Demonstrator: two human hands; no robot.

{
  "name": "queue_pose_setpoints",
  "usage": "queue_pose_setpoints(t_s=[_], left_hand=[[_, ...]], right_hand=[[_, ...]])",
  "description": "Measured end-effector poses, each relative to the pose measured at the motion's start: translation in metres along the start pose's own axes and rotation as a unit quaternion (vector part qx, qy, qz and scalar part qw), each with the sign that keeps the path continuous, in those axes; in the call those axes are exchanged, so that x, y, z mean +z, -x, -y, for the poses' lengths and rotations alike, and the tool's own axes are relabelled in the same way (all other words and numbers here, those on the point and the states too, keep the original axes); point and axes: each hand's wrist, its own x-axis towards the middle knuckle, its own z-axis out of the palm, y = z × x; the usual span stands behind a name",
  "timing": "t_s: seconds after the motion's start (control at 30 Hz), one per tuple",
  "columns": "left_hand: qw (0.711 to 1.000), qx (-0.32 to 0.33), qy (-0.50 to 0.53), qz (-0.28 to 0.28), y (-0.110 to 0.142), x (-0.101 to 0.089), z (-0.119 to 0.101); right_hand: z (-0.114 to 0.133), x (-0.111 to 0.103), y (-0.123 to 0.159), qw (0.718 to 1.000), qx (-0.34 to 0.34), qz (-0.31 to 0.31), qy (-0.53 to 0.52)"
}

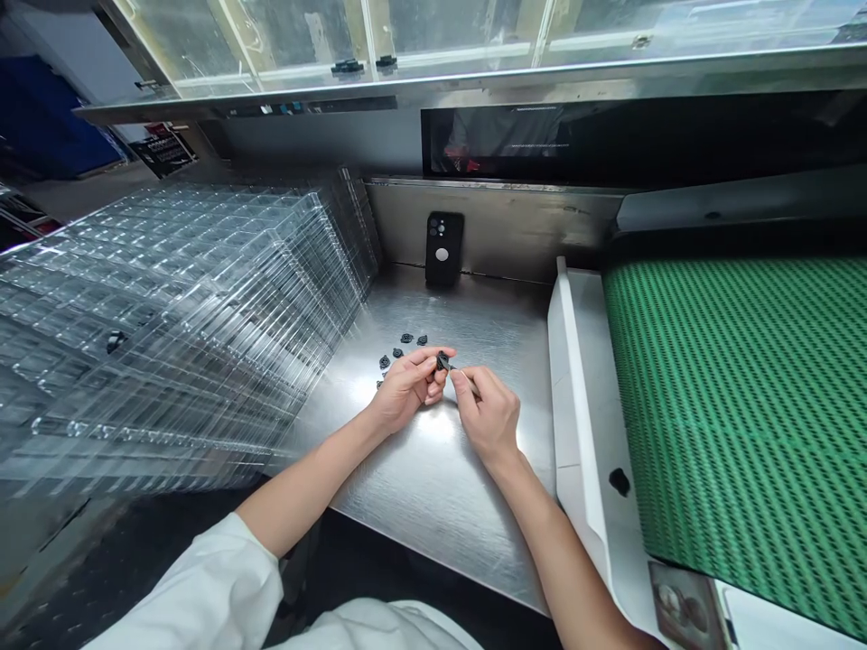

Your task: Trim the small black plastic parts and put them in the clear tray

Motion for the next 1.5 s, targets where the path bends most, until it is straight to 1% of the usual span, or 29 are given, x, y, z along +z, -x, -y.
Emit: queue_pose_setpoints(t_s=[0.2,0.3,0.5,0.63,0.73,0.87,1.0,1.13,1.23,1.33,1.4,1.5], left_hand=[[1.0,-0.002,0.0,0.003,0.001,0.001,-0.001],[1.0,0.0,-0.01,0.0,0.001,0.002,-0.001],[0.997,-0.018,-0.071,0.009,-0.001,-0.001,0.005],[0.992,-0.02,-0.125,-0.013,0.0,-0.001,0.009],[0.985,-0.011,-0.167,-0.036,0.001,0.002,0.009],[0.982,0.0,-0.183,-0.047,0.002,0.006,0.008],[0.978,0.02,-0.203,-0.045,0.003,0.009,0.007],[0.976,0.032,-0.215,-0.029,0.002,0.009,0.008],[0.977,0.037,-0.211,-0.018,0.001,0.01,0.012],[0.982,0.029,-0.184,-0.017,0.0,0.01,0.017],[0.99,0.019,-0.141,-0.019,0.0,0.009,0.019],[0.999,0.006,-0.039,-0.031,-0.002,0.006,0.018]], right_hand=[[0.002,-0.002,-0.001,0.999,-0.016,-0.016,-0.025],[0.003,-0.001,-0.002,0.998,-0.007,-0.017,-0.053],[-0.001,0.003,-0.002,0.995,0.029,-0.004,-0.094],[-0.001,0.003,0.0,0.993,0.031,-0.001,-0.11],[-0.001,0.003,0.0,0.994,0.018,0.001,-0.109],[0.0,0.0,0.0,0.994,0.024,0.007,-0.108],[0.002,-0.001,0.0,0.995,0.019,0.016,-0.102],[0.002,-0.002,0.001,0.996,0.01,0.012,-0.083],[0.002,-0.001,0.002,0.998,0.0,0.009,-0.07],[0.001,-0.001,0.001,0.998,0.0,-0.001,-0.06],[0.001,-0.001,0.001,0.998,0.003,-0.021,-0.061],[0.0,0.0,0.002,0.996,-0.004,-0.05,-0.074]])
